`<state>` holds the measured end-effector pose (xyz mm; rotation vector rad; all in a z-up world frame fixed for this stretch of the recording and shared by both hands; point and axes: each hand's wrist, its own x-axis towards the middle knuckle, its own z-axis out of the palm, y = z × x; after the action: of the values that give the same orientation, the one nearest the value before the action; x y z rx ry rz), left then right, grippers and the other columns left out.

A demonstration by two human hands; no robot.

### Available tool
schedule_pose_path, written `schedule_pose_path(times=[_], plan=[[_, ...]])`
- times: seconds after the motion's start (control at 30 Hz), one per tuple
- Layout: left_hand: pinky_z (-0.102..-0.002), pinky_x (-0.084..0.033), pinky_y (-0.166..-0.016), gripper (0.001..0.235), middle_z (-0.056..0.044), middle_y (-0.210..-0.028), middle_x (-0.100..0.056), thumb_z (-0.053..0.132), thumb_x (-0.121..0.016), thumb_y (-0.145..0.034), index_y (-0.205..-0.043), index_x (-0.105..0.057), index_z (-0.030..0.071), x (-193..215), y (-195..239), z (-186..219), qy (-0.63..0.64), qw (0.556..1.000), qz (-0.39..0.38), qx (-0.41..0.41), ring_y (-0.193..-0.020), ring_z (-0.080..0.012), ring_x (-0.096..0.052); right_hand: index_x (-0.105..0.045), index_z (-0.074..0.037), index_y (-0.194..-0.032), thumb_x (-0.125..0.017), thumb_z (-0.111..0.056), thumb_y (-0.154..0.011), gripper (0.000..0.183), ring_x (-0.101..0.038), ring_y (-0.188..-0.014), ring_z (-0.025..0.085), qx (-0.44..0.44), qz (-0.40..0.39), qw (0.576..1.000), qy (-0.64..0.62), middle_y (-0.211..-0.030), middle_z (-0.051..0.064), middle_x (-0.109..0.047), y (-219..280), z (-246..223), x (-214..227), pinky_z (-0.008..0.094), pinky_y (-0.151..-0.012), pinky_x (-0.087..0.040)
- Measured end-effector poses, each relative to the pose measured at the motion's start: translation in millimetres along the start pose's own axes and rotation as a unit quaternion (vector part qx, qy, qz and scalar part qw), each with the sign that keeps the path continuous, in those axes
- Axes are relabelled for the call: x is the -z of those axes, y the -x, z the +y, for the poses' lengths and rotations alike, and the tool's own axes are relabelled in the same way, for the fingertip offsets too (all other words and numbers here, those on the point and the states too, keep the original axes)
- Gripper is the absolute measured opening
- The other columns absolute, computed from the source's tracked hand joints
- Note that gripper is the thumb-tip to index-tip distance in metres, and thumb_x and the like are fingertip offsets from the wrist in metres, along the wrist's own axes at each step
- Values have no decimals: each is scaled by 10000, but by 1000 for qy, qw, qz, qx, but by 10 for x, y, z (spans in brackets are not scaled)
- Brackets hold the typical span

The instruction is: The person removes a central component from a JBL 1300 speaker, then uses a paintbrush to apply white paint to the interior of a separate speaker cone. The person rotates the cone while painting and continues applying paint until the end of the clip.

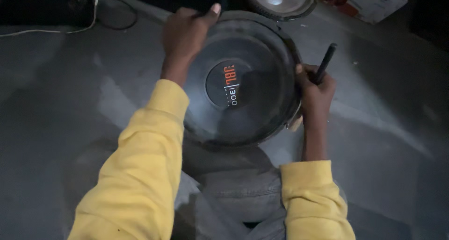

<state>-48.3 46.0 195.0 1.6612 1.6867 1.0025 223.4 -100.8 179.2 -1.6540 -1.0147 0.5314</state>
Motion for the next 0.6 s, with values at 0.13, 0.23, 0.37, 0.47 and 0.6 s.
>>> schedule_pose_path(times=[0.13,0.23,0.37,0.47,0.6], plan=[[-517,-489,-824,580,-125,-881,-715,667,-630,-874,-945,-709,97,-81,-22,-62,-7,996,-16,-90,-878,-319,-682,-697,-1,-929,-795,-278,-919,294,-540,-618,125,-50,-71,996,-3,-709,-2,-611,23,-98,103,287,-572,-404],[-676,-400,-964,813,-209,-1223,-619,788,-671,-826,-1231,-613,86,-149,23,4,-133,977,9,-166,-1175,-431,-565,-650,-25,-890,-804,-272,-898,292,-530,-599,107,-35,-110,993,26,-687,-14,-598,41,-119,125,275,-554,-401],[-785,-231,-1095,1122,-244,-1543,-369,902,-685,-690,-1519,-435,189,-212,117,184,-178,977,-54,-107,-1408,-555,-319,-601,-28,-880,-824,-265,-908,327,-499,-634,91,12,-112,993,22,-698,-23,-538,93,-138,78,271,-565,-403],[-818,-147,-1085,1209,-238,-1583,-287,924,-720,-625,-1542,-387,210,-256,106,318,-191,976,-73,-79,-1439,-578,-229,-632,-34,-912,-824,-274,-890,308,-484,-653,90,41,-111,993,30,-714,-28,-533,95,-184,56,279,-580,-393],[-844,-119,-1069,1246,-277,-1576,-291,871,-836,-555,-1506,-403,194,-386,148,310,-182,976,-10,-116,-1432,-606,-213,-647,-44,-930,-781,-347,-897,333,-524,-615,132,-10,-99,990,102,-689,-7,-569,166,-98,117,311,-585,-420]])
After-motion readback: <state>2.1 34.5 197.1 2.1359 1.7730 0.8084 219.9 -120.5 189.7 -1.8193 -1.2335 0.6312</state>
